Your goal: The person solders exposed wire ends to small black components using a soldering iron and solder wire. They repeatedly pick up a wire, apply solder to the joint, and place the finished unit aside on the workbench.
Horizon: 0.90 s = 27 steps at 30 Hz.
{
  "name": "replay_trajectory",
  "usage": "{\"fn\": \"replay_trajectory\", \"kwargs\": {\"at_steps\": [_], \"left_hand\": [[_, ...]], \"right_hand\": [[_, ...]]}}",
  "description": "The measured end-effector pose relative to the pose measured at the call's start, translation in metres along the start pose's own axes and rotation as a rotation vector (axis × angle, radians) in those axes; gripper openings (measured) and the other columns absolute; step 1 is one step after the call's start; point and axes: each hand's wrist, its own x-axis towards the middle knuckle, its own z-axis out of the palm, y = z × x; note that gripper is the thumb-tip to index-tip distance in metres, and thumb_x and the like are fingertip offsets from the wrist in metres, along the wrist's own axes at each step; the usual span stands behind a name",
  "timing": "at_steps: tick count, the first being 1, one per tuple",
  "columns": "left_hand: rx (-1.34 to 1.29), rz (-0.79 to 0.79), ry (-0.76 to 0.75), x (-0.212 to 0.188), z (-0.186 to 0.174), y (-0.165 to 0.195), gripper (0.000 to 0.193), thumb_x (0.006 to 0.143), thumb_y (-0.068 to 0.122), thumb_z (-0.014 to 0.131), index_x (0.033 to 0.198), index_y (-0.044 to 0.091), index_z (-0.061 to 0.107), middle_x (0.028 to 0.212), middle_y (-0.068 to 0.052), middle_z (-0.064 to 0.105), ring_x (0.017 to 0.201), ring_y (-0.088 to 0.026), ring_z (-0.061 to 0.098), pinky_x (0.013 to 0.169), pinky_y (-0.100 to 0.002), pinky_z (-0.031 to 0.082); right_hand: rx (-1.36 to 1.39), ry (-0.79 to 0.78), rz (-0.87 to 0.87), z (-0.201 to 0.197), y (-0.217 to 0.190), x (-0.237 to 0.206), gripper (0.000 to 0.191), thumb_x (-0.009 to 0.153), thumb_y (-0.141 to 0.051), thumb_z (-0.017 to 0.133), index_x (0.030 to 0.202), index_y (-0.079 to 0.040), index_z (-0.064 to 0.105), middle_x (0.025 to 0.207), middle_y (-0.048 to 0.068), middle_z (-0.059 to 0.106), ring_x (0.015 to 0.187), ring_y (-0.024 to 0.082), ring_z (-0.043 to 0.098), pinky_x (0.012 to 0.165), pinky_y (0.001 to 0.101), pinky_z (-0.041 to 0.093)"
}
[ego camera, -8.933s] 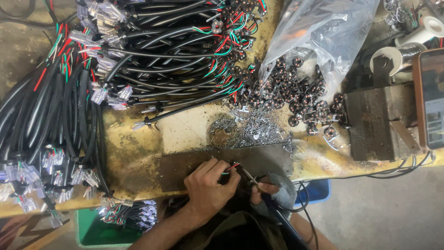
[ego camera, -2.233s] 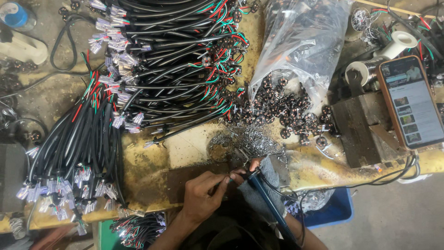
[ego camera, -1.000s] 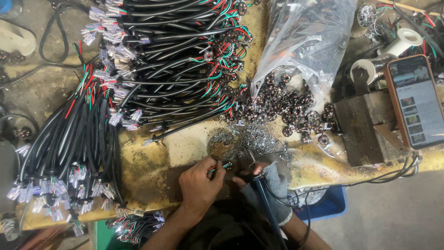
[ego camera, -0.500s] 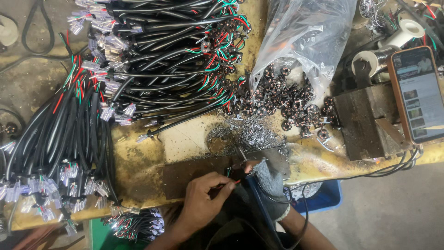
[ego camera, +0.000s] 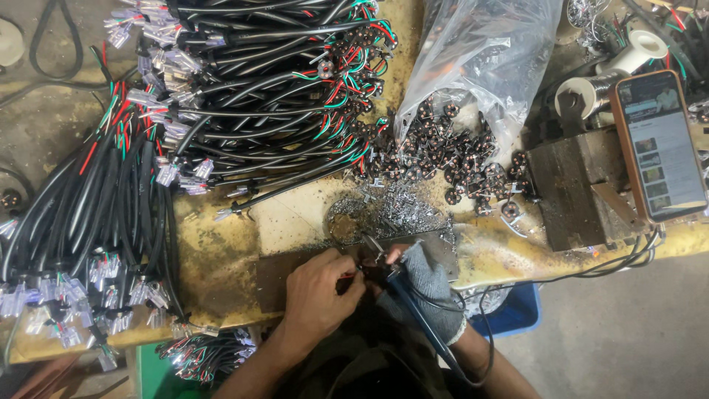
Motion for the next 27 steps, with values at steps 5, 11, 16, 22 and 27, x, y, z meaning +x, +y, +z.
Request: {"fn": "replay_trajectory", "kwargs": {"at_steps": [5,11,16,22,27], "left_hand": [[-0.014,-0.043,0.018,-0.002,0.007,0.001,0.014,0.076,0.022,0.076,0.076,0.008,0.07,0.075,-0.008,0.066,0.069,-0.03,0.068,0.06,-0.043,0.052],[-0.009,0.046,0.075,-0.003,0.012,-0.002,0.015,0.079,0.02,0.074,0.074,0.008,0.066,0.073,-0.007,0.063,0.068,-0.029,0.066,0.055,-0.043,0.05],[0.01,0.106,0.079,-0.005,0.013,-0.006,0.015,0.08,0.018,0.074,0.075,0.008,0.065,0.073,-0.007,0.06,0.067,-0.029,0.065,0.054,-0.043,0.049],[-0.009,0.12,0.099,-0.006,0.016,-0.009,0.015,0.08,0.018,0.074,0.076,0.008,0.063,0.075,-0.007,0.06,0.067,-0.029,0.065,0.054,-0.043,0.049],[-0.005,0.118,0.102,-0.005,0.016,-0.009,0.016,0.08,0.018,0.074,0.075,0.008,0.062,0.075,-0.007,0.06,0.068,-0.03,0.065,0.055,-0.044,0.05]], "right_hand": [[0.303,0.275,0.12,0.012,0.03,-0.032,0.032,0.084,-0.003,0.076,0.111,-0.006,0.059,0.095,0.006,0.066,0.08,0.015,0.065,0.07,0.0286,0.053],[0.749,-0.071,0.758,-0.008,0.074,-0.065,0.015,0.089,-0.01,0.069,0.081,0.003,0.073,0.069,0.014,0.073,0.06,0.023,0.069,0.055,0.0345,0.055],[-0.029,0.326,-0.305,0.003,0.053,-0.05,0.018,0.088,-0.003,0.073,0.104,-0.008,0.066,0.08,0.007,0.071,0.067,0.013,0.069,0.055,0.0274,0.054],[0.128,0.067,0.029,-0.018,0.014,-0.03,0.015,0.088,-0.009,0.076,0.095,-0.001,0.067,0.073,0.009,0.071,0.063,0.018,0.069,0.054,0.0304,0.053],[0.234,0.066,0.261,-0.008,0.026,-0.043,0.012,0.087,-0.008,0.075,0.089,0.002,0.069,0.071,0.011,0.072,0.061,0.019,0.069,0.052,0.0308,0.054]]}}
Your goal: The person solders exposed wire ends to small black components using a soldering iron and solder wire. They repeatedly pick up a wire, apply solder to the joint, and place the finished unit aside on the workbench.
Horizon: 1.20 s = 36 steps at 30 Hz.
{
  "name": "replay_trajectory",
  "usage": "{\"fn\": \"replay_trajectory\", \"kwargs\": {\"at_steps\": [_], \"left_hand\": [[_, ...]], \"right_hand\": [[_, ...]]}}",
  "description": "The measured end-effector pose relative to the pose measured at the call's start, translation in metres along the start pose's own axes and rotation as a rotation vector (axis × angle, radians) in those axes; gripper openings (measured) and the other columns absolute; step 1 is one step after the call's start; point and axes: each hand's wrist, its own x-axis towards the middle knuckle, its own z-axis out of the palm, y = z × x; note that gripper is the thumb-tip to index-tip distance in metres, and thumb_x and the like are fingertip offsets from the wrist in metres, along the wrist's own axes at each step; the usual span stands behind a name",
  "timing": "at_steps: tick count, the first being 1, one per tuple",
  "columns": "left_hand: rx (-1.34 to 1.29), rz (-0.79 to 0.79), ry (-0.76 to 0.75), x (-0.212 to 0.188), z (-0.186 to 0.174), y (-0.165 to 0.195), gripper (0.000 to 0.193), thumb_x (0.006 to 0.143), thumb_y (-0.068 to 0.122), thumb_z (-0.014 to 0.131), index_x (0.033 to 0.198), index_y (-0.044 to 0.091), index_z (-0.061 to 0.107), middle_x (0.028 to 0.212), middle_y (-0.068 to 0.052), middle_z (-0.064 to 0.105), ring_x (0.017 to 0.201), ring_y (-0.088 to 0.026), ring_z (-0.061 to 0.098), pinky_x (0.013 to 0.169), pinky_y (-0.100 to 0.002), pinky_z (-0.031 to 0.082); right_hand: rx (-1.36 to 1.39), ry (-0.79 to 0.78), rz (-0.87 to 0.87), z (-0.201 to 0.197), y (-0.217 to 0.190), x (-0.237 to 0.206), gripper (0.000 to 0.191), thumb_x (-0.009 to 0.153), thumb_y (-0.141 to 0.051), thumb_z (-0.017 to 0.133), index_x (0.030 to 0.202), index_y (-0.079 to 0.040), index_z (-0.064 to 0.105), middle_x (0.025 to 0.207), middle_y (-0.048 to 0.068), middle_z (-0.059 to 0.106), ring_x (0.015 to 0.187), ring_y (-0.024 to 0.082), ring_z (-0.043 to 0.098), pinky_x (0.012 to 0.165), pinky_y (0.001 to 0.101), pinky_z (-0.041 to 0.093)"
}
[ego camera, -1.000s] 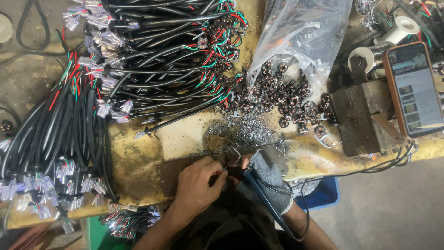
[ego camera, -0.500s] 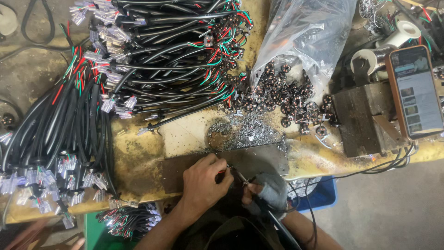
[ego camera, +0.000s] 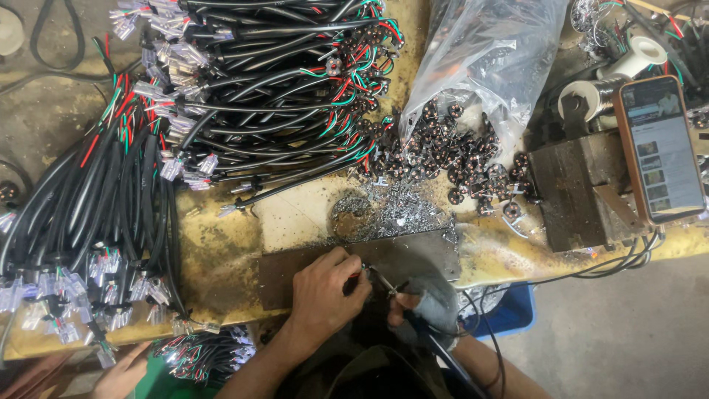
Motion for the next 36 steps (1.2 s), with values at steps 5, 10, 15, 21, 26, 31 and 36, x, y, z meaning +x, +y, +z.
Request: {"fn": "replay_trajectory", "kwargs": {"at_steps": [5,10,15,21,26,31,36], "left_hand": [[0.003,0.015,-0.01,0.0,-0.001,-0.001,0.015,0.08,0.019,0.074,0.075,0.009,0.063,0.076,-0.007,0.06,0.07,-0.03,0.066,0.056,-0.044,0.05],[0.009,0.028,0.005,-0.001,0.0,-0.003,0.013,0.077,0.019,0.074,0.076,0.01,0.064,0.077,-0.008,0.06,0.071,-0.031,0.066,0.057,-0.044,0.051],[0.001,-0.01,-0.029,-0.001,0.003,-0.005,0.015,0.079,0.019,0.073,0.074,0.01,0.062,0.074,-0.007,0.06,0.07,-0.028,0.067,0.057,-0.043,0.052],[0.003,0.051,-0.025,-0.002,0.0,-0.006,0.013,0.08,0.018,0.074,0.082,0.01,0.065,0.079,-0.008,0.061,0.073,-0.031,0.066,0.059,-0.045,0.051],[0.005,0.065,-0.038,-0.001,-0.002,-0.007,0.012,0.082,0.017,0.073,0.085,0.009,0.065,0.08,-0.009,0.06,0.075,-0.032,0.066,0.06,-0.046,0.051],[0.013,0.04,-0.058,-0.001,0.0,-0.007,0.012,0.081,0.018,0.074,0.084,0.01,0.065,0.08,-0.009,0.06,0.075,-0.032,0.066,0.059,-0.046,0.051],[0.005,0.054,-0.062,-0.001,0.0,-0.007,0.012,0.081,0.018,0.074,0.083,0.01,0.065,0.081,-0.009,0.061,0.075,-0.031,0.068,0.059,-0.045,0.053]], "right_hand": [[-0.003,0.03,0.001,-0.001,0.016,-0.006,0.012,0.087,-0.007,0.075,0.089,0.002,0.069,0.071,0.011,0.072,0.061,0.02,0.069,0.052,0.0311,0.054],[0.0,0.06,0.02,-0.003,0.019,-0.008,0.012,0.086,-0.007,0.075,0.089,0.002,0.069,0.071,0.012,0.072,0.06,0.02,0.069,0.052,0.0314,0.055],[-0.006,0.072,0.013,-0.002,0.023,-0.01,0.012,0.086,-0.006,0.075,0.089,0.002,0.068,0.071,0.012,0.071,0.06,0.02,0.069,0.052,0.0317,0.055],[0.015,0.091,0.039,-0.004,0.026,-0.012,0.012,0.085,-0.006,0.076,0.089,0.003,0.068,0.072,0.012,0.071,0.06,0.02,0.069,0.052,0.032,0.055],[0.038,0.089,0.07,-0.006,0.027,-0.015,0.012,0.085,-0.005,0.076,0.089,0.003,0.068,0.072,0.013,0.071,0.06,0.02,0.069,0.052,0.0323,0.055],[0.022,0.077,0.045,-0.005,0.028,-0.013,0.012,0.084,-0.005,0.076,0.089,0.003,0.068,0.072,0.013,0.071,0.06,0.02,0.069,0.052,0.0326,0.056],[0.034,0.069,0.062,-0.005,0.029,-0.012,0.012,0.084,-0.004,0.076,0.089,0.003,0.068,0.072,0.013,0.071,0.06,0.02,0.069,0.052,0.0329,0.056]]}}
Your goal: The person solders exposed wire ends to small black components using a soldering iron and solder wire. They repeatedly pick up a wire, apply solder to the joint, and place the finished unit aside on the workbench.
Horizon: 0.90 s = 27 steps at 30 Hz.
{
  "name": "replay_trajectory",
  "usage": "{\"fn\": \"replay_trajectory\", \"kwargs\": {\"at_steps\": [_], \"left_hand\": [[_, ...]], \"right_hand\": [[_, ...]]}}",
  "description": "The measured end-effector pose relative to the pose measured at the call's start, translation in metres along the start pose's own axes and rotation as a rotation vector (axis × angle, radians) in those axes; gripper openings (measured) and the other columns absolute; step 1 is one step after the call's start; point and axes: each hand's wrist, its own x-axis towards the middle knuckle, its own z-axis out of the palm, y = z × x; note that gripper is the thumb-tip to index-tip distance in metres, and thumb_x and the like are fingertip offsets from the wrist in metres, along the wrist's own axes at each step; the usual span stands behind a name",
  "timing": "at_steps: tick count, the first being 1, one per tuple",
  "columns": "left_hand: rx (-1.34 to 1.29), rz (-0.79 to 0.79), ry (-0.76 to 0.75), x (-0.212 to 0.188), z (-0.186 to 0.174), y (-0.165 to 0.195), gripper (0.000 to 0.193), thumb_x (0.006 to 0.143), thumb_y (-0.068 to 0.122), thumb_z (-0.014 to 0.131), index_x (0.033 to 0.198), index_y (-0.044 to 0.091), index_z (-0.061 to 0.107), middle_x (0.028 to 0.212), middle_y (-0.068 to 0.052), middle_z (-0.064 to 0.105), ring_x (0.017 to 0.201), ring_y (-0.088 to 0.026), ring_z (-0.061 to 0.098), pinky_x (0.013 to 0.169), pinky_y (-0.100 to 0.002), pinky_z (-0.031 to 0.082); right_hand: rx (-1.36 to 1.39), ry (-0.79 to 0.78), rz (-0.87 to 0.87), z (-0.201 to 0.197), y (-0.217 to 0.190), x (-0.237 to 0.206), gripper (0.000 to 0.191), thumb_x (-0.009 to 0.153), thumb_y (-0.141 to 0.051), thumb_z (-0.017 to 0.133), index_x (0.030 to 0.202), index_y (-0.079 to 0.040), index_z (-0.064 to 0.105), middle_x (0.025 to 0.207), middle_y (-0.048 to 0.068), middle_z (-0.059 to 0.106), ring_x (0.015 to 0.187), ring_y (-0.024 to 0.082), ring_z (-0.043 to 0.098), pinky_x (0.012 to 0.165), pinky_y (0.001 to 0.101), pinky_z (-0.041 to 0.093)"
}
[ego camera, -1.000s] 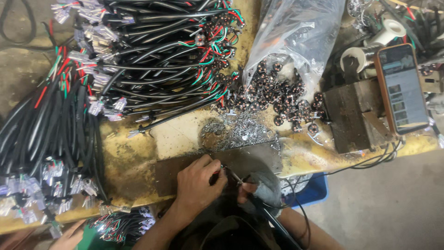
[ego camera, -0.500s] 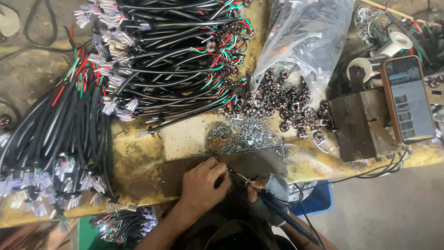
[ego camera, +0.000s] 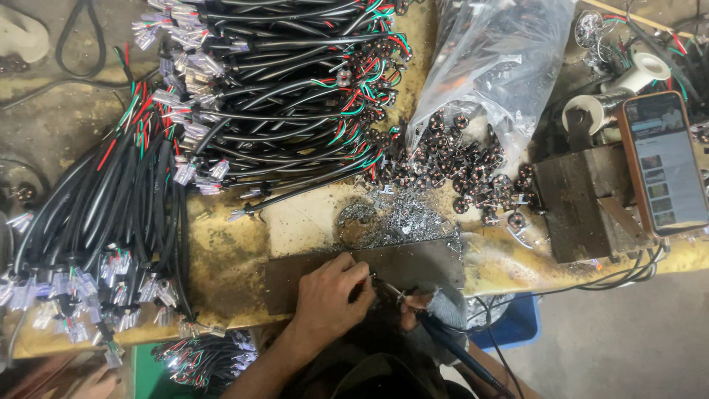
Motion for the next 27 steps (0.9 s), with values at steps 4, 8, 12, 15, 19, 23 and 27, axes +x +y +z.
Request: {"fn": "replay_trajectory", "kwargs": {"at_steps": [4,8,12,15,19,23,27], "left_hand": [[0.033,0.03,0.022,0.0,0.0,0.002,0.013,0.08,0.017,0.074,0.087,0.009,0.067,0.082,-0.011,0.061,0.076,-0.033,0.068,0.058,-0.046,0.053],[0.047,0.033,0.016,0.0,0.001,0.003,0.013,0.08,0.017,0.074,0.087,0.009,0.066,0.081,-0.01,0.06,0.076,-0.031,0.068,0.057,-0.045,0.054],[0.044,0.038,0.008,0.0,0.001,0.002,0.013,0.08,0.017,0.074,0.085,0.009,0.065,0.081,-0.01,0.06,0.075,-0.031,0.068,0.057,-0.044,0.053],[0.05,0.029,0.008,-0.001,0.001,0.001,0.012,0.08,0.016,0.074,0.083,0.009,0.065,0.079,-0.01,0.059,0.075,-0.031,0.068,0.056,-0.045,0.053],[0.053,0.031,0.028,-0.001,0.002,0.002,0.012,0.079,0.017,0.074,0.084,0.01,0.065,0.08,-0.009,0.06,0.076,-0.031,0.068,0.057,-0.046,0.053],[0.041,0.017,0.014,0.0,0.001,0.002,0.012,0.079,0.019,0.074,0.085,0.01,0.066,0.081,-0.009,0.06,0.076,-0.031,0.068,0.057,-0.046,0.053],[0.055,0.005,-0.013,0.002,0.001,0.0,0.012,0.077,0.019,0.075,0.083,0.011,0.067,0.079,-0.009,0.061,0.075,-0.031,0.068,0.057,-0.047,0.052]], "right_hand": [[0.013,0.007,0.016,-0.002,0.001,-0.001,0.012,0.083,-0.004,0.077,0.088,0.003,0.068,0.073,0.013,0.071,0.06,0.021,0.069,0.052,0.0332,0.056],[-0.003,-0.002,-0.024,0.0,0.0,-0.002,0.012,0.083,-0.003,0.077,0.088,0.003,0.068,0.073,0.014,0.071,0.06,0.021,0.069,0.052,0.0334,0.056],[0.081,0.004,0.005,0.0,-0.003,0.002,0.012,0.082,-0.003,0.077,0.088,0.003,0.068,0.073,0.014,0.07,0.06,0.021,0.069,0.052,0.0336,0.056],[0.337,0.053,0.306,-0.002,-0.005,0.002,0.013,0.082,-0.003,0.077,0.088,0.003,0.068,0.073,0.014,0.07,0.06,0.021,0.069,0.052,0.0338,0.056],[-0.373,0.093,-0.403,-0.002,0.003,-0.004,0.009,0.086,-0.006,0.072,0.09,-0.001,0.065,0.077,0.007,0.068,0.065,0.014,0.066,0.057,0.0264,0.053],[-0.298,0.201,-0.078,0.006,0.02,-0.003,0.01,0.085,-0.004,0.077,0.079,-0.002,0.069,0.07,0.007,0.069,0.062,0.014,0.064,0.054,0.0264,0.049],[-0.15,0.263,0.182,0.008,0.027,-0.002,0.008,0.082,-0.002,0.078,0.076,-0.003,0.073,0.069,0.006,0.072,0.062,0.013,0.065,0.054,0.0263,0.05]]}}
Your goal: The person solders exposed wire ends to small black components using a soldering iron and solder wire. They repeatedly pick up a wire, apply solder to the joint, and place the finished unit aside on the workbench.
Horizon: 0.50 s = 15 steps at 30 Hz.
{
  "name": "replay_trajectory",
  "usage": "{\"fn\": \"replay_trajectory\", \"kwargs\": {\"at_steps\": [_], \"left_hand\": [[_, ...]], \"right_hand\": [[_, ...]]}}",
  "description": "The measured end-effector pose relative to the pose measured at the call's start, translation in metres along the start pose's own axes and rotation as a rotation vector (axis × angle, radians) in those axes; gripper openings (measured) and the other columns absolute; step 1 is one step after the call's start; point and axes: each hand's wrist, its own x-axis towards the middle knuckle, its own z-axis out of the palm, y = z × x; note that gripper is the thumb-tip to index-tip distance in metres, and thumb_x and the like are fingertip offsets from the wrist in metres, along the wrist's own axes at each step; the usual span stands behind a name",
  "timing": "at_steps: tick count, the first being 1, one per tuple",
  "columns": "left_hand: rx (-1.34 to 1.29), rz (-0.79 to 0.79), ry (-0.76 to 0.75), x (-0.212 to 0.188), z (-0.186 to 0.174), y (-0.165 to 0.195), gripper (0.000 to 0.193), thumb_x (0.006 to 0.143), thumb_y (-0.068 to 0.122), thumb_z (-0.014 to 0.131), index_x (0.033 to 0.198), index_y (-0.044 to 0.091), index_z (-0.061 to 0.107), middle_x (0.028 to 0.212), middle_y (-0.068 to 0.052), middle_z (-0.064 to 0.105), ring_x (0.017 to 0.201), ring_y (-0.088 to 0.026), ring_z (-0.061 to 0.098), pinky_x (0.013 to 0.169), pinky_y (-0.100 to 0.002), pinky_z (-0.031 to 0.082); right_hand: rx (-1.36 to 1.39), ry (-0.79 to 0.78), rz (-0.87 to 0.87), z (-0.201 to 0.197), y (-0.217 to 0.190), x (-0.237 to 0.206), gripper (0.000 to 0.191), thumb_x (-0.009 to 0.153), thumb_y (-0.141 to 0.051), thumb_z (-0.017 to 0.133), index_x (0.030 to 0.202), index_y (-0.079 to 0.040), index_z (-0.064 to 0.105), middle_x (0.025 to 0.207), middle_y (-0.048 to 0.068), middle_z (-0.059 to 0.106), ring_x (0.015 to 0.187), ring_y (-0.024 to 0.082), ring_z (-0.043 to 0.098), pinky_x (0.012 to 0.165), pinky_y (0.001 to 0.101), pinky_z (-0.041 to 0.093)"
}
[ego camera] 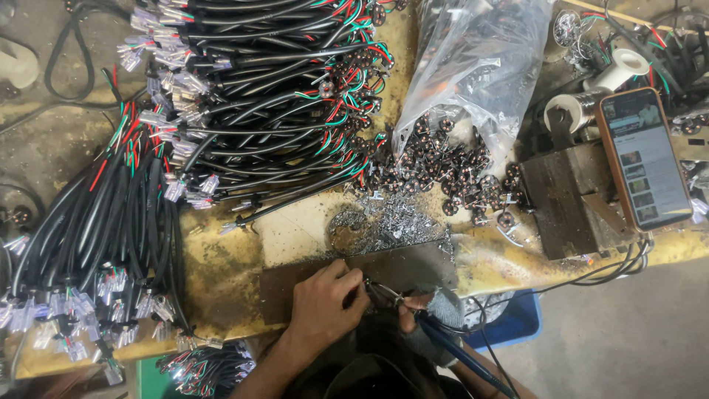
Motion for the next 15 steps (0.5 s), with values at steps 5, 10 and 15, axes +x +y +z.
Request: {"fn": "replay_trajectory", "kwargs": {"at_steps": [5,10,15], "left_hand": [[-0.002,0.012,0.02,-0.0009,0.0026,-0.0016,0.011,0.079,0.019,0.074,0.085,0.012,0.068,0.08,-0.008,0.061,0.073,-0.031,0.068,0.056,-0.046,0.053],[-0.02,0.019,0.036,-0.0019,0.0023,-0.0015,0.011,0.078,0.018,0.074,0.084,0.011,0.068,0.08,-0.008,0.061,0.072,-0.03,0.068,0.055,-0.044,0.053],[-0.02,-0.001,0.01,-0.0007,-0.0001,0.0001,0.011,0.078,0.017,0.075,0.084,0.01,0.068,0.079,-0.008,0.061,0.071,-0.03,0.068,0.054,-0.044,0.052]], "right_hand": [[-0.05,0.043,-0.484,0.0019,-0.0005,-0.0055,0.01,0.082,-0.003,0.077,0.088,-0.007,0.07,0.076,0.002,0.07,0.066,0.01,0.066,0.059,0.0212,0.051],[0.05,0.045,-0.376,0.0068,0.0026,-0.0027,0.01,0.084,0.0,0.078,0.088,-0.006,0.071,0.078,0.004,0.073,0.069,0.01,0.067,0.062,0.0218,0.053],[0.034,-0.036,-0.276,-0.002,0.0011,-0.0076,0.008,0.084,-0.002,0.078,0.087,-0.006,0.072,0.076,0.004,0.072,0.067,0.01,0.066,0.058,0.023,0.053]]}}
